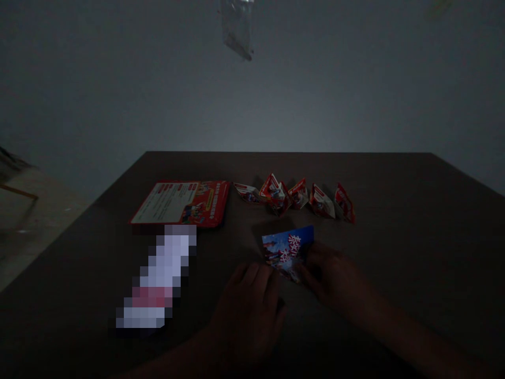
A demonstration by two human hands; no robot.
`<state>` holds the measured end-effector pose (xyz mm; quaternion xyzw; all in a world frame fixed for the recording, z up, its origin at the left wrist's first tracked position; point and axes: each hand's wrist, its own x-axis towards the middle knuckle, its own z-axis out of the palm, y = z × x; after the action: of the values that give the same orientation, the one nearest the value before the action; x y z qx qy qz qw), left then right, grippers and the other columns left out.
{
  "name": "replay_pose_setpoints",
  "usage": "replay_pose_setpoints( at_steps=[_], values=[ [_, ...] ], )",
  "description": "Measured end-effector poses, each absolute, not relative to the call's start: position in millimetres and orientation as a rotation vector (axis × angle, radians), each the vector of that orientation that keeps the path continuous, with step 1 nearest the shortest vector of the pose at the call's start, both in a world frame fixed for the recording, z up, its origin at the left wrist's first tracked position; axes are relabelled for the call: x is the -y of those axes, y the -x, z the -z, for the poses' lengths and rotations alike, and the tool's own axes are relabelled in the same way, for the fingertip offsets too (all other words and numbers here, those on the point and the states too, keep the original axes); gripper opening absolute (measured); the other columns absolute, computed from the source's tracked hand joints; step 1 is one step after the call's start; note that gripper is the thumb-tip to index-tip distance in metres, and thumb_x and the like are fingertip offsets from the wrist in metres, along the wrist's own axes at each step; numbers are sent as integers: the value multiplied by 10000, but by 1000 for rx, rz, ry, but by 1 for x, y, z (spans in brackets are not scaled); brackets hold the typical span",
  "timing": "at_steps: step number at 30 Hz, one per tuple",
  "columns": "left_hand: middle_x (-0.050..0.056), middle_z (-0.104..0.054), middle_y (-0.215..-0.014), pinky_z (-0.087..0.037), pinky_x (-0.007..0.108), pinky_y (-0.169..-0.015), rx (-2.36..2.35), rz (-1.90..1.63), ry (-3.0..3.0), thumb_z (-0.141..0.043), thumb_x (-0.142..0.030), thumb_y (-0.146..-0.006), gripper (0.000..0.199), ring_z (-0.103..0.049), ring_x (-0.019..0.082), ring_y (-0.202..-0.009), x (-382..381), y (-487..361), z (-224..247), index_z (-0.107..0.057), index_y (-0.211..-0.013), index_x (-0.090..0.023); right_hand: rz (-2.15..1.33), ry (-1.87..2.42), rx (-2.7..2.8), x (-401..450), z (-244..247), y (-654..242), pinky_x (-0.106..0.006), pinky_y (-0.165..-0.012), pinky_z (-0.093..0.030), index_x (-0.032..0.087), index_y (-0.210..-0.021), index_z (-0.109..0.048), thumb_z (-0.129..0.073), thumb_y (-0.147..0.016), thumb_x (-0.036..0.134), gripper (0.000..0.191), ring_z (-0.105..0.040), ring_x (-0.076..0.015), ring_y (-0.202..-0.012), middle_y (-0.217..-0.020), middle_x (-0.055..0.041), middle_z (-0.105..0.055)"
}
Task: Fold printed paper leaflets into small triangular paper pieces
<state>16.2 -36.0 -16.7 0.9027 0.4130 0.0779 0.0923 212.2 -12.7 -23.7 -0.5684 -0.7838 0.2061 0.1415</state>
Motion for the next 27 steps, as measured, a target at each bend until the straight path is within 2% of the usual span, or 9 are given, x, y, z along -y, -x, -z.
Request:
replay_pose_setpoints(
  at_steps=[5, 14, 18, 22, 24, 27],
  values=[
    [119, -573, -1051, -470, 436, -808, -1186, -143, -2755, -476, -274, -868, 366, -511, 263, -940, 34, -18, 13, -525, -1188, -104, -589, 1639, 2260, 11, 25, -211, -250, -551, -402, 152, -633, -610, -492, -853, 190, 252, -563, -133, -601, -747, -55, -567],
    [123, -550, -1075, -456, 448, -797, -1134, -84, -2786, -454, -364, -894, 396, -499, 273, -953, 34, -19, 13, -474, -1251, -193, -648, 1643, 2245, 10, 23, -211, -243, -548, -396, 146, -641, -618, -490, -854, 183, 251, -564, -126, -598, -746, -51, -564],
    [120, -545, -1096, -442, 463, -800, -1116, -72, -2784, -488, -400, -876, 449, -495, 279, -968, 33, -19, 13, -430, -1289, -234, -657, 1680, 2192, 10, 24, -211, -240, -530, -385, 149, -609, -594, -523, -850, 259, 275, -556, -123, -586, -744, -47, -571],
    [107, -545, -1102, -427, 472, -804, -1105, -100, -2801, -520, -438, -852, 443, -496, 285, -983, 32, -15, 20, -454, -1262, -281, -637, 1745, 2154, 10, 24, -209, -238, -500, -361, 153, -621, -595, -603, -798, 343, 260, -536, -123, -557, -713, -33, -571],
    [104, -542, -1118, -421, 464, -812, -1108, -143, -2796, -524, -440, -848, 452, -494, 284, -995, 32, -12, 22, -459, -1262, -271, -631, 1739, 2161, 9, 23, -208, -236, -493, -351, 153, -608, -594, -619, -784, 354, 269, -527, -118, -543, -709, -29, -570],
    [101, -565, -1094, -421, 431, -819, -1138, -208, -2763, -517, -379, -857, 389, -506, 261, -973, 31, -10, 21, -511, -1202, -199, -631, 1731, 2189, 10, 19, -207, -235, -497, -349, 151, -586, -589, -647, -758, 325, 252, -522, -115, -540, -705, -27, -565]
  ],
)
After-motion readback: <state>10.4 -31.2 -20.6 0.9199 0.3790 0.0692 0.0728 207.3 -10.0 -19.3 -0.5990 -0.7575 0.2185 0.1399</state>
